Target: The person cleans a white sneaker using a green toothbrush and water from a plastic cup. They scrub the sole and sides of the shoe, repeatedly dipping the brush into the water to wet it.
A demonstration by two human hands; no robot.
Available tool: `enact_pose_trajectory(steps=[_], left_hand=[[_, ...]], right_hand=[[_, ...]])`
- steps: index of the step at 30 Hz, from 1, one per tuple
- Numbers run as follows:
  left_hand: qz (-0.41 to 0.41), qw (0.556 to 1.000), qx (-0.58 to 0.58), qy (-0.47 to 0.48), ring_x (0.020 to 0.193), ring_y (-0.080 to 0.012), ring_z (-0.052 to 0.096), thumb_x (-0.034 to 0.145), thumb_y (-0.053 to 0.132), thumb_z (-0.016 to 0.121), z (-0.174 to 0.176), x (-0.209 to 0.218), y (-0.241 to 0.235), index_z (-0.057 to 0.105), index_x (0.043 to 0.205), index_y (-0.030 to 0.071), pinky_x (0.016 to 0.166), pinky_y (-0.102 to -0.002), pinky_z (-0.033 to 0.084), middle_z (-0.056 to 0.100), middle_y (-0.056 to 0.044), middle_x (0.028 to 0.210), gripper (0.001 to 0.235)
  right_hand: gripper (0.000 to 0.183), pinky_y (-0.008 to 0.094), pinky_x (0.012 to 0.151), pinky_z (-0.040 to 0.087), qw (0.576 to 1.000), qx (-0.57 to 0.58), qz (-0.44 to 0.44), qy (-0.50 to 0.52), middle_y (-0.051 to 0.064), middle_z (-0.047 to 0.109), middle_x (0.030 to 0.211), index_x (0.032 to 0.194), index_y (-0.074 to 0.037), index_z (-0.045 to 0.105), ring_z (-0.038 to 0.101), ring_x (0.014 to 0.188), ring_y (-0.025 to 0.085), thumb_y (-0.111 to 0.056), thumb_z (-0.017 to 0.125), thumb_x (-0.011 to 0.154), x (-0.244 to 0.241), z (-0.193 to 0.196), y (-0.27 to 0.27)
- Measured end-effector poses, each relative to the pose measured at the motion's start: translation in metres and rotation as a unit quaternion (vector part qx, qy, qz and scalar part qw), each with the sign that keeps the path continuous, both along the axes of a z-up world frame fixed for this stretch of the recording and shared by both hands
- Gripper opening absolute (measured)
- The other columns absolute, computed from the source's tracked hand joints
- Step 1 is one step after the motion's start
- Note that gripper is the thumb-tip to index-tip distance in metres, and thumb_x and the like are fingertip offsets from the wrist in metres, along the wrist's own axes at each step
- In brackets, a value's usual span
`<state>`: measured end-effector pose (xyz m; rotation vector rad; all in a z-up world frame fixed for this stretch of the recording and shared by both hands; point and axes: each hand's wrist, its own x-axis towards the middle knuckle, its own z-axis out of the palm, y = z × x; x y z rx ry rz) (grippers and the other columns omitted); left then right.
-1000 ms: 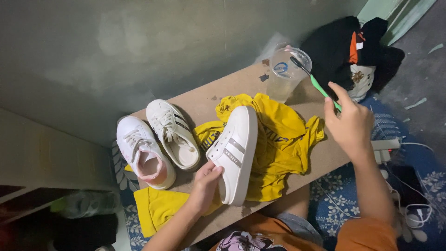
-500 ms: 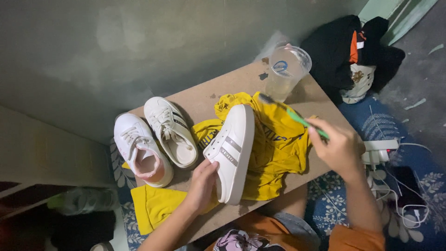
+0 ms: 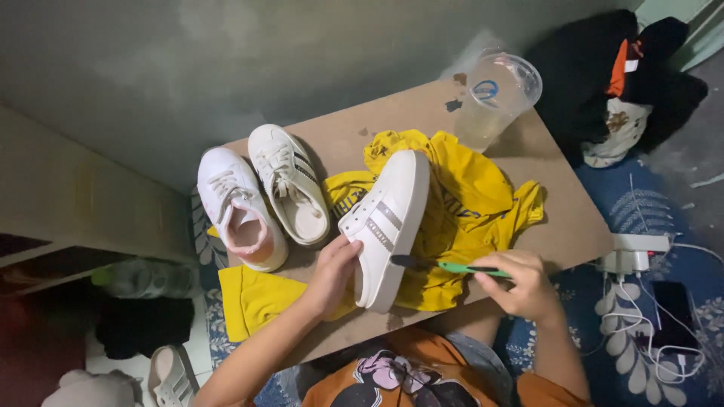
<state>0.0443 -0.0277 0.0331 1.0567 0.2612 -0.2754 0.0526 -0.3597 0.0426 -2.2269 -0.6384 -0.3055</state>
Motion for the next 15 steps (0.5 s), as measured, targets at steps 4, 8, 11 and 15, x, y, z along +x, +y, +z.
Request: enact_pose_trajectory(steps=[4,8,11,15], left_hand=[[0.0,1.0,0.002,-0.009,0.11,-0.0177,0.064,0.099,0.025,0.063,0.002,0.0,0.0,0.067,0.131,0.003,0.105,-0.04,0.051,0.067,-0.006,0.115,0.04],[-0.003,1.0,-0.001,-0.017,0.11,-0.0189,0.065,0.099,0.027,0.063,-0.002,0.003,0.002,0.066,0.133,0.002,0.103,-0.041,0.052,0.067,-0.007,0.115,0.042],[-0.006,1.0,0.003,-0.018,0.11,-0.0196,0.064,0.1,0.027,0.062,-0.002,0.002,0.002,0.066,0.133,0.002,0.103,-0.042,0.051,0.066,-0.007,0.116,0.042],[-0.013,1.0,0.005,-0.017,0.111,-0.0215,0.065,0.1,0.028,0.062,-0.012,0.005,0.004,0.065,0.134,0.003,0.104,-0.043,0.051,0.066,-0.007,0.116,0.043]], right_hand=[[0.01,0.039,0.061,0.06,0.999,-0.01,0.047,0.017,0.01,0.079,0.076,0.093,-0.015,0.082,0.075,0.066,0.035,-0.018,0.073,0.089,-0.003,0.005,0.001],[0.009,0.041,0.061,0.059,0.999,-0.037,0.009,0.005,0.014,0.08,0.077,0.092,-0.012,0.082,0.074,0.066,0.039,-0.012,0.076,0.085,-0.007,0.016,0.002],[0.008,0.04,0.062,0.057,0.996,-0.054,-0.061,-0.035,0.011,0.079,0.081,0.096,-0.013,0.082,0.075,0.072,0.036,-0.014,0.077,0.09,-0.003,-0.016,-0.018],[0.009,0.034,0.067,0.058,0.987,-0.08,-0.132,-0.056,0.005,0.079,0.083,0.101,-0.016,0.082,0.075,0.073,0.03,-0.017,0.077,0.095,-0.005,0.01,-0.004]])
